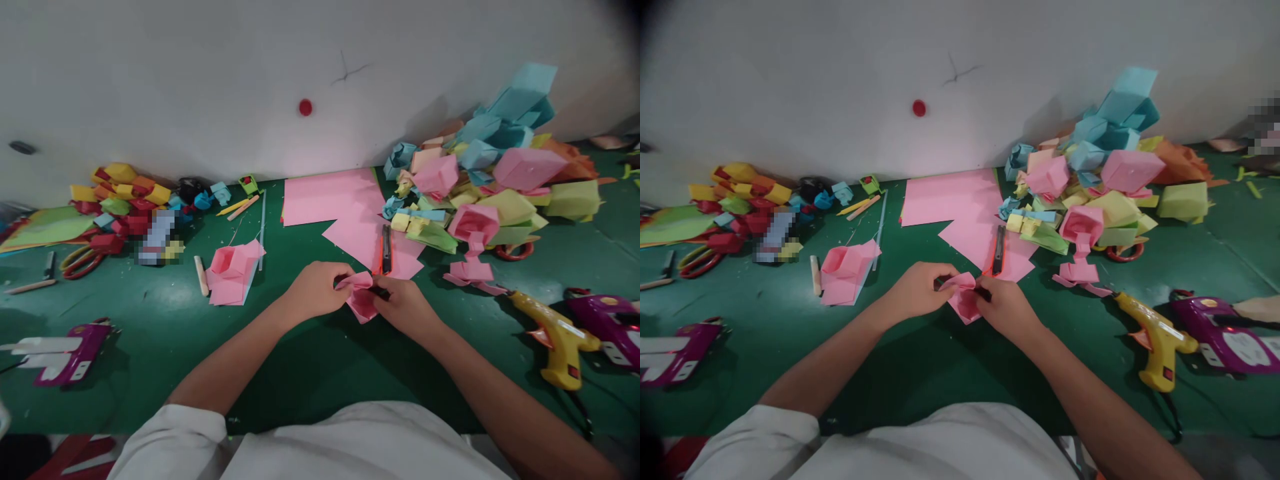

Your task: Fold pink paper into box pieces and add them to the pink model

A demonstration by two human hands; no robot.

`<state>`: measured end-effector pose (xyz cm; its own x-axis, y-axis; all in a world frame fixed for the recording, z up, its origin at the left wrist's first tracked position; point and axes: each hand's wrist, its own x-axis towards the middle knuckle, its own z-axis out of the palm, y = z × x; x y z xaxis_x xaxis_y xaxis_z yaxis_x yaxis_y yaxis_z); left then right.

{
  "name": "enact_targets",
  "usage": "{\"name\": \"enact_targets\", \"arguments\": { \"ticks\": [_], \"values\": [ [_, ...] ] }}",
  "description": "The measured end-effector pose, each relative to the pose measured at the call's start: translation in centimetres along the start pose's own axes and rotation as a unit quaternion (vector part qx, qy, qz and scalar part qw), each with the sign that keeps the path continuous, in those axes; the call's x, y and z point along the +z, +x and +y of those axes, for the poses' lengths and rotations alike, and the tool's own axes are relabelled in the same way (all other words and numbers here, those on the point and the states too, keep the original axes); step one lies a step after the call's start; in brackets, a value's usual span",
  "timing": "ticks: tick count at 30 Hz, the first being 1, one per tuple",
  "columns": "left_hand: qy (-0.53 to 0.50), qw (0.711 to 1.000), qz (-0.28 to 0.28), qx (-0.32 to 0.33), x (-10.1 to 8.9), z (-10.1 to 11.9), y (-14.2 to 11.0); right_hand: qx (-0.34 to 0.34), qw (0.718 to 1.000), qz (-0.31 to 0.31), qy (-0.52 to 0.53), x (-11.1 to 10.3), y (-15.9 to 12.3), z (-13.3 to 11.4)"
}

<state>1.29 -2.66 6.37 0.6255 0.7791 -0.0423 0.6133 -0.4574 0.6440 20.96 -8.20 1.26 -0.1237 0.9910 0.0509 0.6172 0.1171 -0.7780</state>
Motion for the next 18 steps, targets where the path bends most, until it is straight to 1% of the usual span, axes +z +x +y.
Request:
{"name": "enact_targets", "arguments": {
  "ticks": [4, 7, 13, 18],
  "values": [
    [0.046, 0.999, -0.016, -0.020, -0.1, 0.3, 0.0, 0.004, 1.000, 0.003, 0.008, 0.1, 0.0, -0.1],
    [0.049, 0.998, -0.022, -0.027, 0.0, 0.5, 0.0, 0.011, 1.000, 0.014, 0.006, 0.4, 0.0, -0.2],
    [0.096, 0.993, -0.031, -0.061, 0.8, 0.6, 0.3, 0.018, 0.999, 0.042, -0.025, 1.2, 0.0, -0.3],
    [0.116, 0.991, -0.022, -0.066, 1.2, 0.0, 0.5, -0.007, 0.998, 0.029, -0.058, 1.3, -0.1, -0.8]
  ]
}}
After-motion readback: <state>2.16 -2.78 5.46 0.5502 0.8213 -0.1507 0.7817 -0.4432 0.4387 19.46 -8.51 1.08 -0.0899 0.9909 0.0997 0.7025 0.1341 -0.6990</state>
